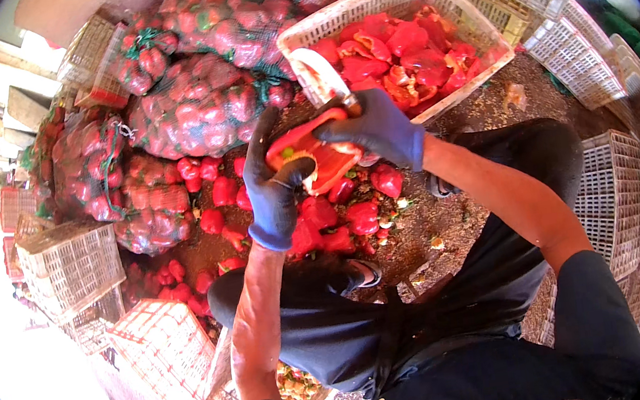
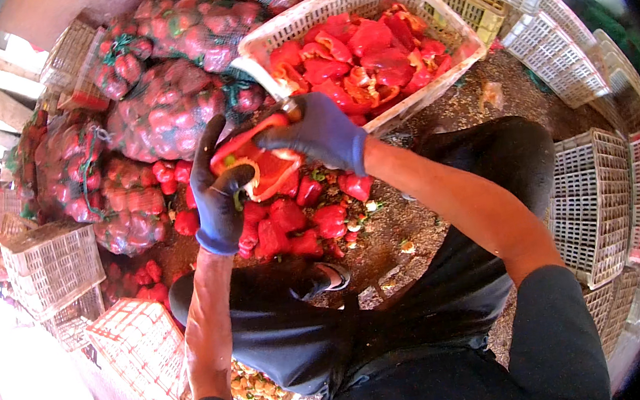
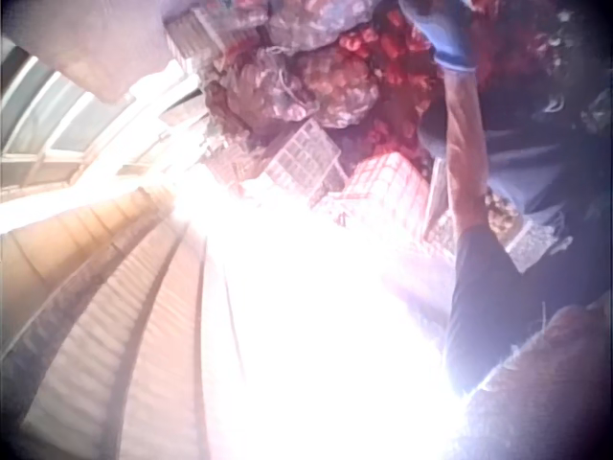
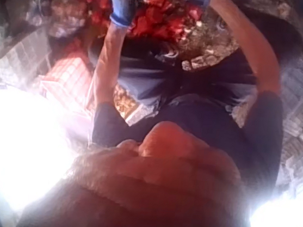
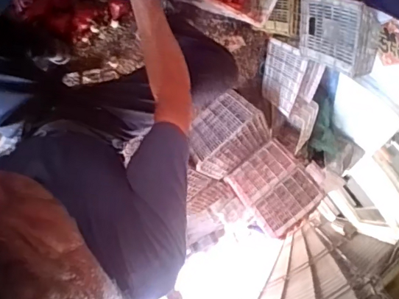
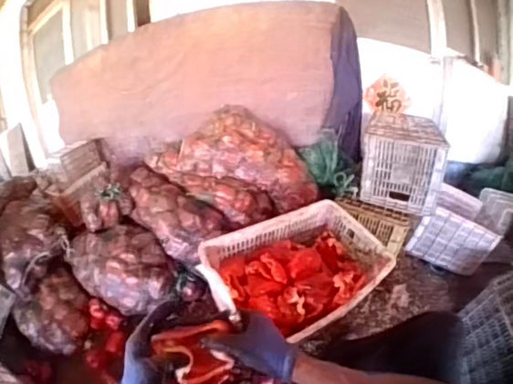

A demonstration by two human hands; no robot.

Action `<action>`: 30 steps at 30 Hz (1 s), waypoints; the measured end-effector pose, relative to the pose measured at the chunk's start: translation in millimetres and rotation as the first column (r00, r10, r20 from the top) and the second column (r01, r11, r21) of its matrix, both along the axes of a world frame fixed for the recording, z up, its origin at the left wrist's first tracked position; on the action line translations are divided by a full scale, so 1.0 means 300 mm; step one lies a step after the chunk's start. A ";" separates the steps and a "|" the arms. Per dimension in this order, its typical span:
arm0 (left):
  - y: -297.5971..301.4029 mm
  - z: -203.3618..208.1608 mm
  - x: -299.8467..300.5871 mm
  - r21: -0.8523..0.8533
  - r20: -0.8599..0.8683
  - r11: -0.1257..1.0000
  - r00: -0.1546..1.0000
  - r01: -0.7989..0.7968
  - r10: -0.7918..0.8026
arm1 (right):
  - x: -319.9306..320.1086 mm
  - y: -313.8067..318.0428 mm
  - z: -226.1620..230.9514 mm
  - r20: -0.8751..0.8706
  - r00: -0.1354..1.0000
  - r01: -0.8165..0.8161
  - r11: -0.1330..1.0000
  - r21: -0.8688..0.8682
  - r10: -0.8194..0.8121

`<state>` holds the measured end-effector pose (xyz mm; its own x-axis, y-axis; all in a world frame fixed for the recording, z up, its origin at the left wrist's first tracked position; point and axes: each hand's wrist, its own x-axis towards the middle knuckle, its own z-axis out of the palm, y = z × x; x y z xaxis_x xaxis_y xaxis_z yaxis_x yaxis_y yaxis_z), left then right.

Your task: The person picks up bell peppers from a pile on the floor and uses a knife to cut away the stems and cores, placing the processed peppers into a plastic basket.

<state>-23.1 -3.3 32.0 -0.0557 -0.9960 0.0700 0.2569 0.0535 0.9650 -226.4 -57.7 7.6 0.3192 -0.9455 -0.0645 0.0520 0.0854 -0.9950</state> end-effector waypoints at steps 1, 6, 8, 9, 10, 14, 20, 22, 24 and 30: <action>-0.012 -0.021 0.012 -0.022 -0.071 1.000 0.997 -0.001 0.000 | 0.000 -0.007 0.010 0.008 1.000 -0.007 0.999 0.040 0.007; -0.022 0.001 0.005 -0.134 0.023 0.989 0.997 -0.065 0.069 | -0.007 -0.011 0.053 -0.079 0.997 0.032 0.994 0.105 -0.024; -0.038 -0.020 0.008 -0.320 0.316 0.944 0.929 -0.086 0.192 | 0.015 0.014 0.068 -0.249 0.963 0.068 0.986 -0.154 -0.105; -0.052 -0.034 0.018 -0.400 0.434 0.914 0.866 -0.062 0.249 | 0.022 0.023 0.073 -0.322 0.933 0.067 0.957 -0.282 -0.161; -0.053 -0.039 0.031 -0.381 0.656 0.922 0.683 -0.066 0.321 | 0.021 0.025 0.073 -0.347 0.906 0.082 0.905 -0.418 -0.243; -0.097 -0.089 0.175 -0.325 0.711 0.926 0.595 -0.194 0.374 | -0.070 -0.034 0.142 -0.382 0.849 0.116 0.835 -0.538 -0.365; -0.051 -0.049 0.144 0.150 0.051 0.982 0.992 -0.118 0.111 | -0.123 -0.015 0.126 -0.393 0.814 0.141 0.802 -0.580 -0.427; -0.057 -0.087 0.089 0.200 0.083 0.979 0.997 -0.027 0.010 | -0.100 0.008 0.117 -0.314 0.841 0.158 0.755 -0.637 -0.441; -0.038 -0.092 -0.015 0.201 -0.031 0.976 0.997 0.080 -0.075 | -0.092 0.024 0.098 -0.220 0.871 0.191 0.715 -0.672 -0.439; -0.067 -0.103 -0.032 0.311 -0.064 0.950 0.997 -0.017 0.038 | -0.055 0.070 0.099 -0.359 0.799 -0.070 0.518 -0.853 -0.483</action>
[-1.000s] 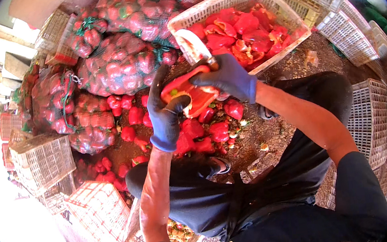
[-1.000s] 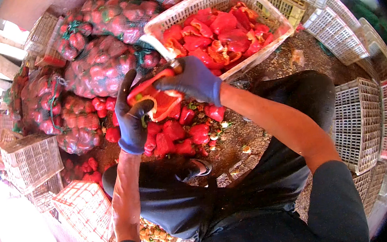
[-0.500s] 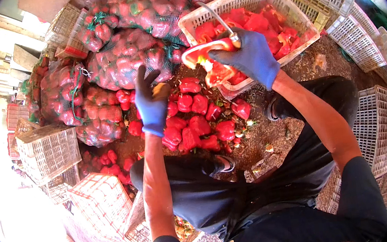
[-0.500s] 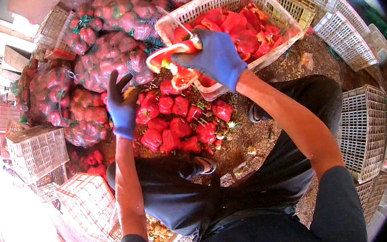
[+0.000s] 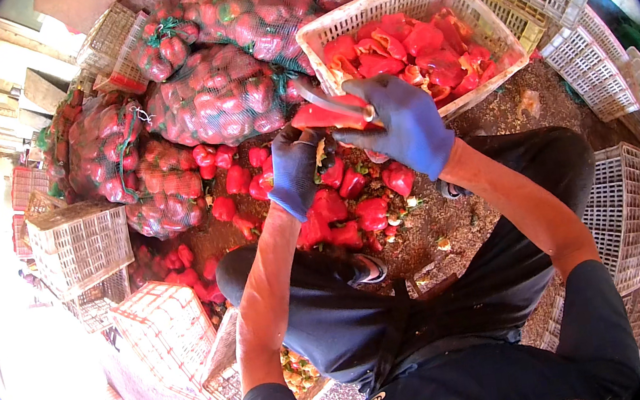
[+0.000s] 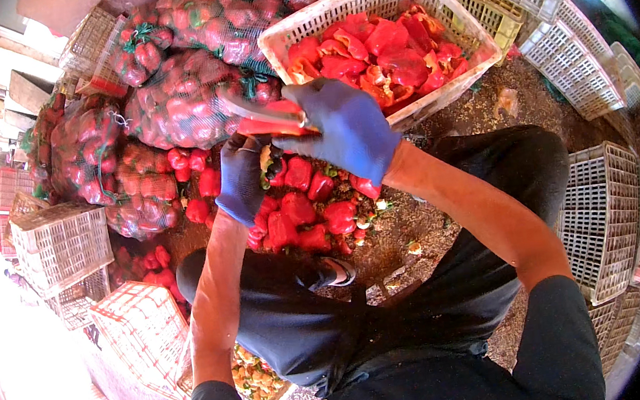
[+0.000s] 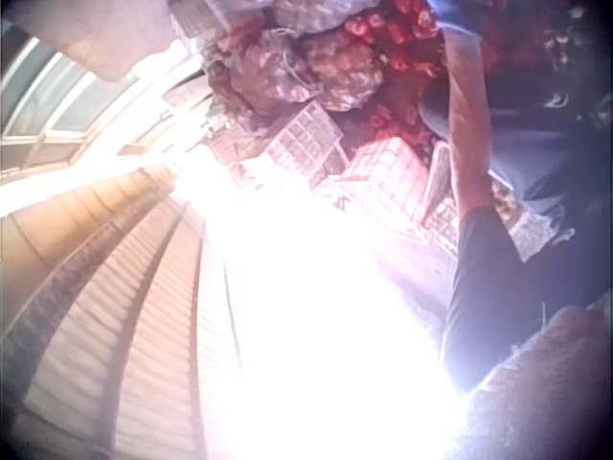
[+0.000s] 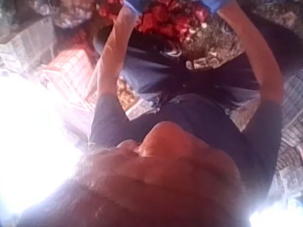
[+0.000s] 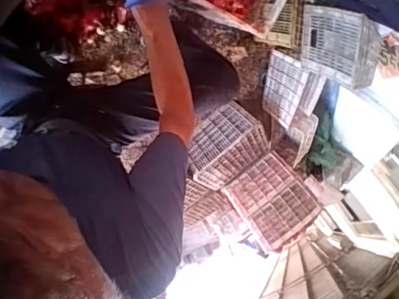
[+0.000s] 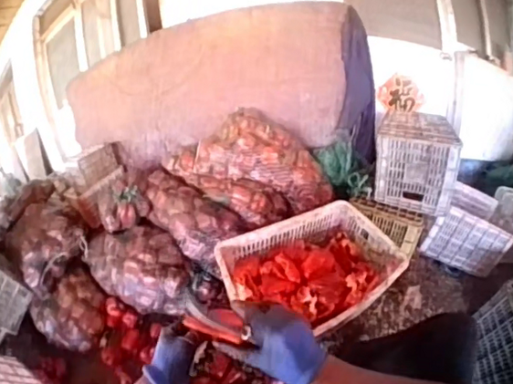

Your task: The person picks up bell peppers from a pile on the floor and uses a knife to cut away the stems and cores, placing the processed peppers into a plastic basket.

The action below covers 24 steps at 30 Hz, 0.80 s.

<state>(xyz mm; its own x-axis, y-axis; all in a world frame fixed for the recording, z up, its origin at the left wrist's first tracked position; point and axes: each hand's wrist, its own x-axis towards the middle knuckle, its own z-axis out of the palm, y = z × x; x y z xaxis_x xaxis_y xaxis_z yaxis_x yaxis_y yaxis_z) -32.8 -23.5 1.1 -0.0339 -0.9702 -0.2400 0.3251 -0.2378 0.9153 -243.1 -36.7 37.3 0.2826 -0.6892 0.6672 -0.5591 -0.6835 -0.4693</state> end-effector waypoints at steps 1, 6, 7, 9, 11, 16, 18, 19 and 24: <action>0.001 -0.007 0.018 -0.025 -0.027 0.998 0.998 0.049 -0.050 | -0.002 0.015 0.015 -0.034 0.999 -0.009 1.000 0.011 0.010; 0.006 0.039 0.034 -0.105 0.232 0.979 0.962 0.173 -0.145 | -0.048 -0.085 0.024 0.117 0.989 0.077 0.993 0.089 -0.087; 0.008 0.046 0.054 -0.050 0.143 0.987 0.979 0.154 -0.146 | -0.078 -0.108 0.042 0.047 0.984 0.168 0.984 0.060 -0.171; 0.014 0.106 0.088 -0.111 0.205 0.990 0.977 0.087 -0.063 | -0.168 -0.196 0.067 -0.061 0.945 0.305 0.932 -0.197 -0.322; 0.046 0.165 0.157 -0.200 0.186 0.979 0.980 -0.030 0.068 | -0.252 -0.264 0.082 -0.111 0.882 0.400 0.852 -0.338 -0.459; 0.178 0.292 0.353 -0.427 0.198 0.801 0.821 -0.419 0.535 | -0.389 -0.297 0.099 -0.011 0.828 0.546 0.811 -0.208 -0.560; 0.306 0.262 0.534 -0.689 0.689 0.725 0.316 0.007 0.652 | -0.346 -0.233 0.174 0.097 0.902 0.418 0.907 0.047 -0.421; 0.386 0.241 0.640 -0.644 0.764 0.758 0.118 0.099 0.634 | -0.321 -0.211 0.201 0.032 0.912 0.407 0.912 0.042 -0.409; 0.991 0.032 1.057 0.362 0.908 0.932 0.227 -0.001 -0.352 | -0.204 -0.171 0.231 0.088 0.958 0.271 0.962 0.015 -0.271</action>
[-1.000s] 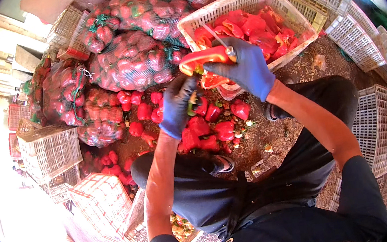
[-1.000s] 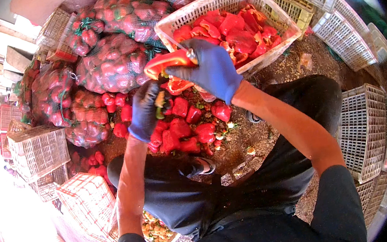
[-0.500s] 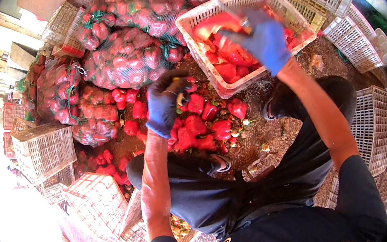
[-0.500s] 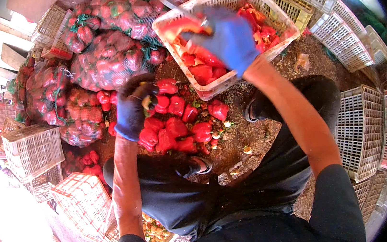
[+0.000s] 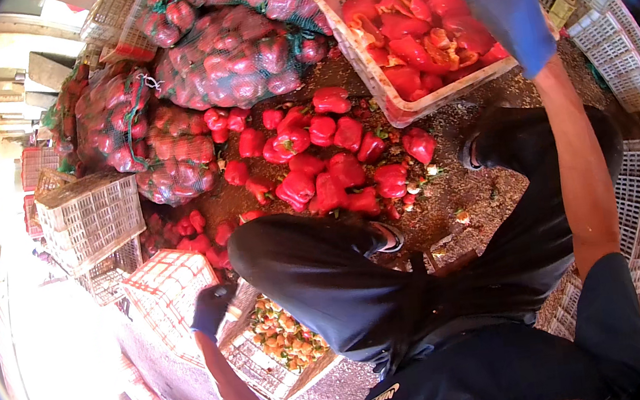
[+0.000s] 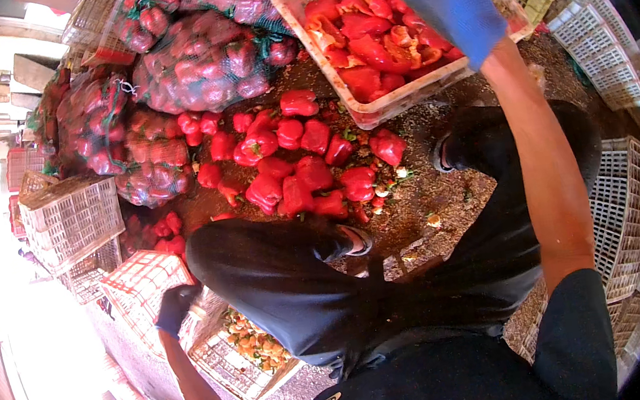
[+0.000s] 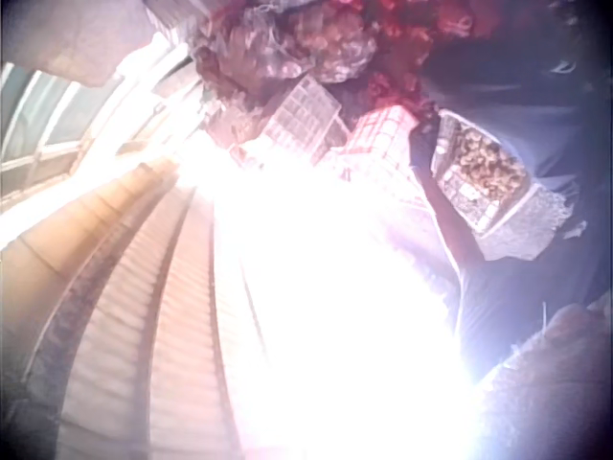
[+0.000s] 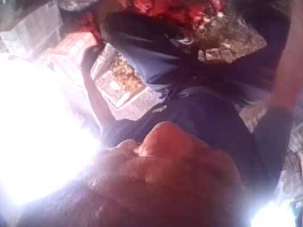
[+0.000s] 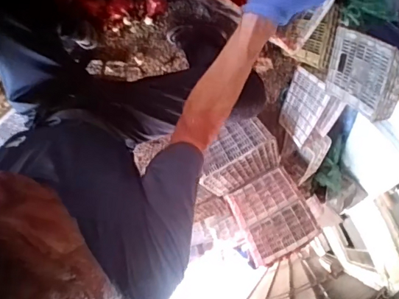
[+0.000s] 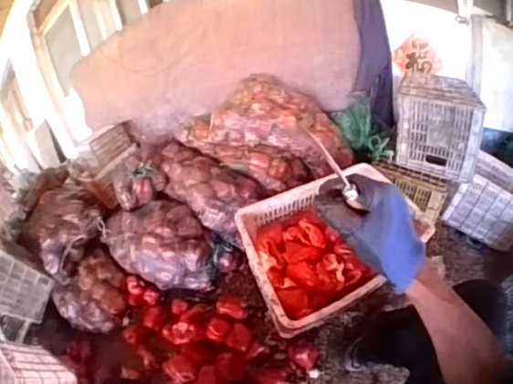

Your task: The person picks up bell peppers from a pile on the floor and uses a knife to cut away the stems and cores, placing the processed peppers into a plastic basket.

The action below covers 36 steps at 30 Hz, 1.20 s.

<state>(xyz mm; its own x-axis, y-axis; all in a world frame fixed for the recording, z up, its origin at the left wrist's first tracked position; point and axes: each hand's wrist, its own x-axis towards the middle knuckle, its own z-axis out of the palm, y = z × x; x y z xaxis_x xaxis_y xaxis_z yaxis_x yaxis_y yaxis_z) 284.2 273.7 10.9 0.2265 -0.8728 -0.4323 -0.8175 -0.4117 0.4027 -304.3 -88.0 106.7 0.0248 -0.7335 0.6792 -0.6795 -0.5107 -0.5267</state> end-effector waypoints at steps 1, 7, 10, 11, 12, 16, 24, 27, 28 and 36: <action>-0.025 -0.013 -0.076 0.248 0.000 0.929 0.959 -0.276 0.284 | -0.001 0.009 0.020 0.010 0.999 -0.031 1.000 0.006 0.031; -0.294 -0.408 -0.030 -0.387 -0.147 0.870 0.951 -0.307 0.270 | 0.093 -0.018 -0.027 0.322 0.945 -0.209 0.864 0.459 0.057; -0.681 -0.569 -0.226 -0.380 0.236 0.914 0.970 0.142 -0.052 | 0.101 -0.016 -0.065 0.324 0.943 -0.233 0.851 0.471 0.079; -0.826 -0.552 -0.356 -0.314 0.358 0.907 0.920 0.280 -0.161 | 0.045 -0.061 -0.153 0.390 0.910 -0.288 0.892 0.348 0.141; -0.909 -0.527 -0.443 -0.236 0.380 0.911 0.895 0.337 -0.233 | 0.058 -0.063 -0.156 0.352 0.927 -0.273 0.870 0.411 0.125; -1.096 -0.712 -0.484 -0.014 0.443 0.934 0.840 0.357 -0.315 | 0.144 -0.024 -0.123 0.251 0.963 -0.231 0.781 0.581 0.098; -1.060 -0.603 -0.396 -0.010 -0.908 0.859 0.365 -0.512 0.206 | 0.215 0.023 -0.190 0.414 0.900 -0.398 0.639 0.658 0.135; -1.032 -0.281 -0.466 -0.101 -0.992 0.894 0.112 -0.436 -0.058 | 0.262 0.082 -0.187 0.496 0.860 -0.488 0.487 0.725 0.122; -1.027 -0.188 -0.491 -0.132 -0.991 0.896 0.092 -0.423 -0.102 | 0.280 0.097 -0.229 0.557 0.814 -0.557 0.502 0.662 0.168; -0.981 0.179 -0.861 -0.588 -0.751 0.785 0.491 -0.195 -0.440 | 0.410 0.175 -0.172 0.875 0.466 -0.740 0.602 0.301 0.134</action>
<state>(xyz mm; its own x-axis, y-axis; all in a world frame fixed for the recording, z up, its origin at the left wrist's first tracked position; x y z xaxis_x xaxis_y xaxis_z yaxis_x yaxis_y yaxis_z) 26.0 -20.7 64.7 -0.0853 -0.9733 0.2130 0.0204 0.2120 0.9771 -181.2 -35.4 54.9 0.2240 -0.9728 0.0585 0.3171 0.0160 -0.9483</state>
